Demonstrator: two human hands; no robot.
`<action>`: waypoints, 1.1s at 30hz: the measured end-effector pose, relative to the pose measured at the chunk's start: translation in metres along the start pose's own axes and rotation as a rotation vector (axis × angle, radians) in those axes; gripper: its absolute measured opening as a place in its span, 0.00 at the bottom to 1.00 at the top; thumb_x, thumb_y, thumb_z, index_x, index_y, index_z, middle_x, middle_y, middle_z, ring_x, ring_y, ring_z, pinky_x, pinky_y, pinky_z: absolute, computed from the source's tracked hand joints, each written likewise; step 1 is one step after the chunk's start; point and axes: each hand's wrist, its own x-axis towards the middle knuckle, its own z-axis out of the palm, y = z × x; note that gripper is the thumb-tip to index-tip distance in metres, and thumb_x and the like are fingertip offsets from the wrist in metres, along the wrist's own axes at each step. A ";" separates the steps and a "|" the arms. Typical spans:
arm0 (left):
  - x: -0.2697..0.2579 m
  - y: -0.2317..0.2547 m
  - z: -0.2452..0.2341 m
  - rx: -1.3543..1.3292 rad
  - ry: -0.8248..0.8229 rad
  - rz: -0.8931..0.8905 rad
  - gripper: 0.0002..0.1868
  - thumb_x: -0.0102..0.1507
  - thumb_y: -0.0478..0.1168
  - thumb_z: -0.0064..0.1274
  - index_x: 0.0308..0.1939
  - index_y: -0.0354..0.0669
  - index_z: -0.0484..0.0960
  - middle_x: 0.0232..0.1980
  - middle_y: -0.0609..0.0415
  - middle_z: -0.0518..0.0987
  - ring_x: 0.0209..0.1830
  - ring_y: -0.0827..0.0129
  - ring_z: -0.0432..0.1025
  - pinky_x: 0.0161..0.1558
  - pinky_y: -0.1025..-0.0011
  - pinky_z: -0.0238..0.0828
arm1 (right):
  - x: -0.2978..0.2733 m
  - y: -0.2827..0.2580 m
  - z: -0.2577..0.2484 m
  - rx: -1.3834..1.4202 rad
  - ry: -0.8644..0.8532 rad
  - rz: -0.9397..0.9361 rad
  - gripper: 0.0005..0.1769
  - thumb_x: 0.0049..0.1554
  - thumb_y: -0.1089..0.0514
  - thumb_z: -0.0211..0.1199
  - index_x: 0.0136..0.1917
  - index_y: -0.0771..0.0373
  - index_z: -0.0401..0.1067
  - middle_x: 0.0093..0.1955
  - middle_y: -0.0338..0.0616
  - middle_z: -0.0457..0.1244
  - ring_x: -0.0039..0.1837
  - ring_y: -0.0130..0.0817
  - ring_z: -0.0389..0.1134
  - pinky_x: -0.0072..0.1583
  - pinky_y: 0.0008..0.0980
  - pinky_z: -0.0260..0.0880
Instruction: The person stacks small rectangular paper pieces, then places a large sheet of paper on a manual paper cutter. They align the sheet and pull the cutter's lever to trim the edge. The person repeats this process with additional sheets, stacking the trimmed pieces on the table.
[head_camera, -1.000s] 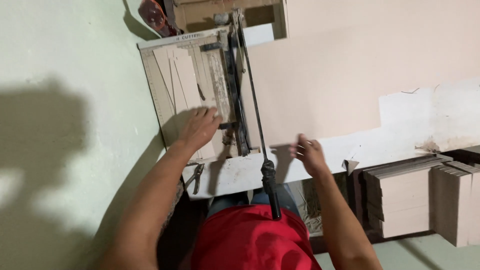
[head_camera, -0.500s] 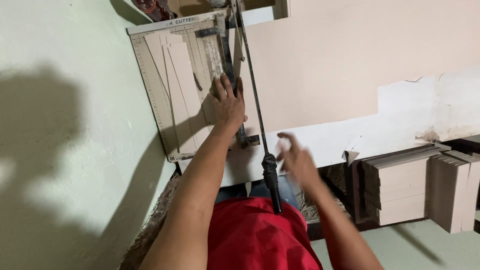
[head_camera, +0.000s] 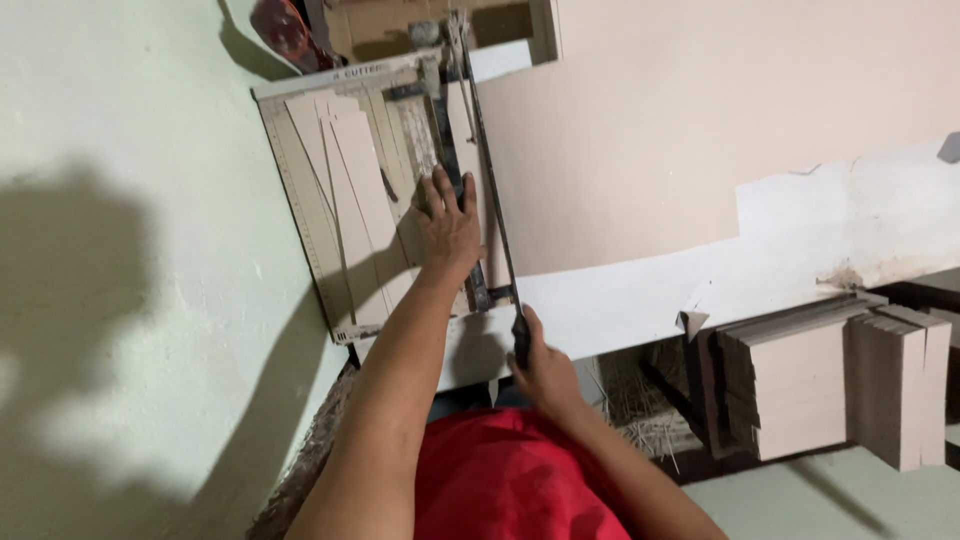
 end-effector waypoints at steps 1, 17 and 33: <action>-0.006 0.000 -0.006 -0.045 0.018 0.021 0.64 0.57 0.48 0.68 0.83 0.47 0.35 0.81 0.29 0.24 0.80 0.31 0.19 0.71 0.25 0.34 | -0.018 -0.019 -0.026 0.117 -0.071 0.013 0.49 0.59 0.44 0.56 0.84 0.53 0.35 0.47 0.65 0.72 0.45 0.64 0.75 0.47 0.55 0.74; -0.051 -0.099 0.024 0.556 0.258 0.732 0.13 0.56 0.35 0.60 0.20 0.61 0.82 0.22 0.59 0.81 0.22 0.67 0.72 0.28 0.68 0.68 | 0.099 0.118 -0.081 1.546 0.216 0.513 0.32 0.61 0.27 0.59 0.54 0.58 0.61 0.44 0.32 0.56 0.38 0.24 0.62 0.38 0.17 0.67; -0.017 0.003 -0.018 -0.010 0.009 0.058 0.60 0.59 0.56 0.66 0.83 0.53 0.40 0.81 0.28 0.36 0.81 0.31 0.30 0.72 0.27 0.32 | 0.128 0.124 -0.041 1.148 0.181 0.395 0.24 0.65 0.43 0.62 0.58 0.65 0.63 0.48 0.43 0.70 0.44 0.39 0.75 0.49 0.42 0.79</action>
